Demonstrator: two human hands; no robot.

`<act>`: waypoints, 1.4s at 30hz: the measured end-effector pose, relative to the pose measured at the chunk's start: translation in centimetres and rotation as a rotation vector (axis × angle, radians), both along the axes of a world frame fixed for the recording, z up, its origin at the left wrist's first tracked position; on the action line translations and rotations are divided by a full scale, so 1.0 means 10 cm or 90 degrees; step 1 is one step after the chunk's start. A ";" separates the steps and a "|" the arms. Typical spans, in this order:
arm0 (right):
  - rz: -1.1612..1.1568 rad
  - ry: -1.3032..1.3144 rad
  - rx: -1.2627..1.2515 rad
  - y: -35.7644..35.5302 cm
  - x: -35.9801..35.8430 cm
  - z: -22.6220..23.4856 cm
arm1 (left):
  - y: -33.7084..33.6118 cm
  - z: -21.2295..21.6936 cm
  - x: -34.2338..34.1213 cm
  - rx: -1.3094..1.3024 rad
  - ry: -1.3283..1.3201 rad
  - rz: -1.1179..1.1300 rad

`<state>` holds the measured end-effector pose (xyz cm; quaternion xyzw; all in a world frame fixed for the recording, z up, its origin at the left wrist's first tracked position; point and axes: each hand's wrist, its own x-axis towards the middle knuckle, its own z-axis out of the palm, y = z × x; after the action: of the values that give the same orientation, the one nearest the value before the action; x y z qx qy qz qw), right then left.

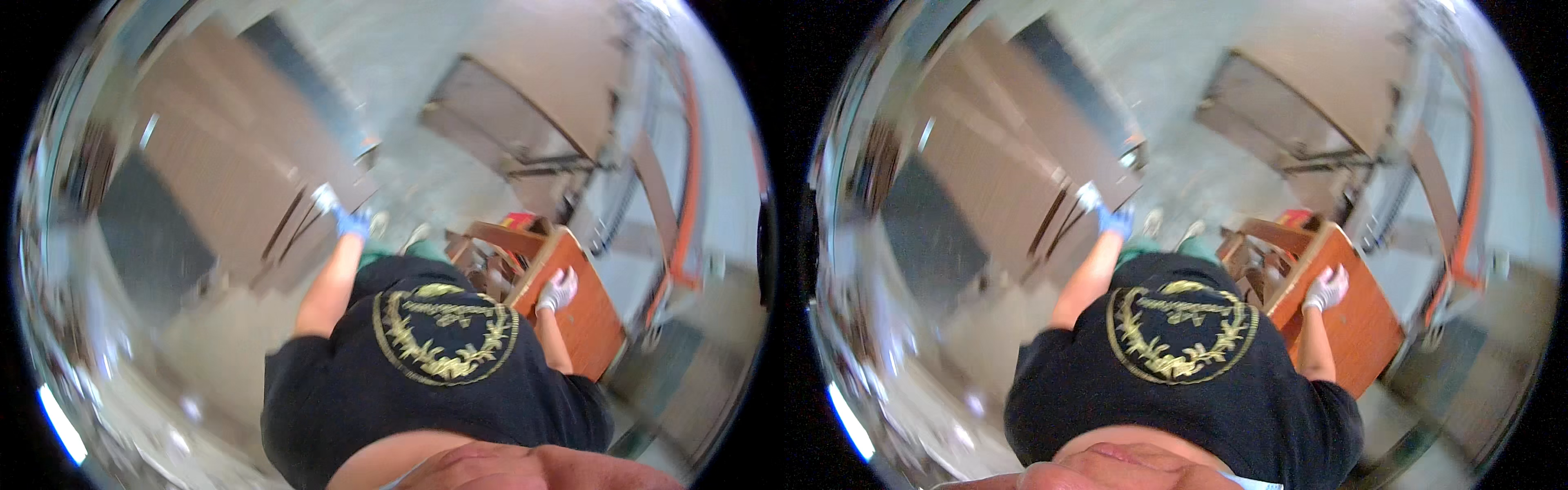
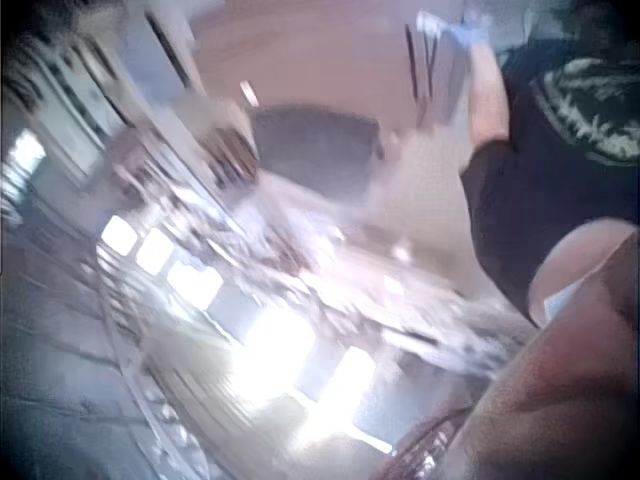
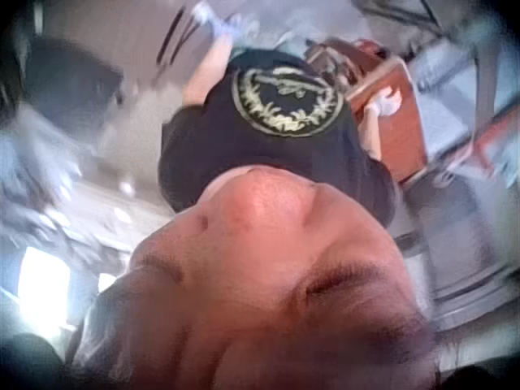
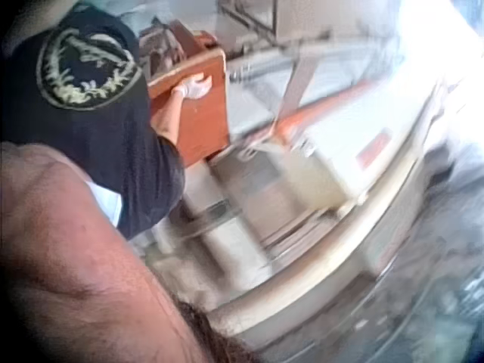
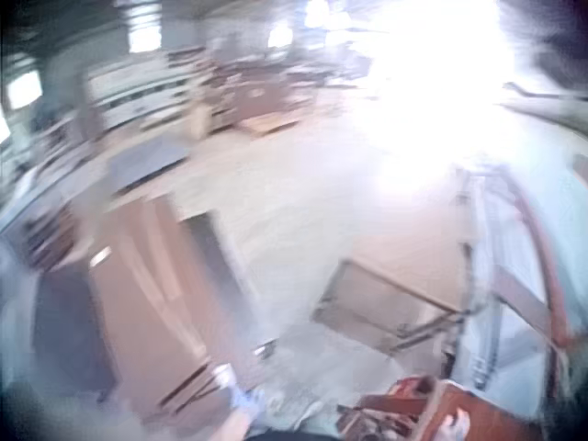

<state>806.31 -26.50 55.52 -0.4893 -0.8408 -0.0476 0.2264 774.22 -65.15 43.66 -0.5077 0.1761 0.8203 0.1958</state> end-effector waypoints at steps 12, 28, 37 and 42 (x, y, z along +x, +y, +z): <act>-0.069 0.167 -0.013 -0.17 0.23 -0.24 | 2.39 0.57 0.16 0.106 0.271 -0.941; -0.111 0.286 -0.015 -0.60 0.37 -0.13 | 5.77 1.26 1.09 -0.132 0.754 -1.009; -0.124 0.500 -0.053 -0.55 0.48 -0.11 | 3.70 1.53 2.02 0.107 0.768 -1.291; -0.277 0.427 0.178 -0.18 1.07 0.39 | 2.53 1.49 1.12 -0.097 0.740 -1.437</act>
<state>816.99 -28.35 59.40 -0.6081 -0.5835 -0.0463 0.5364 785.39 -39.88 58.52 0.3472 0.6150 0.2869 0.6472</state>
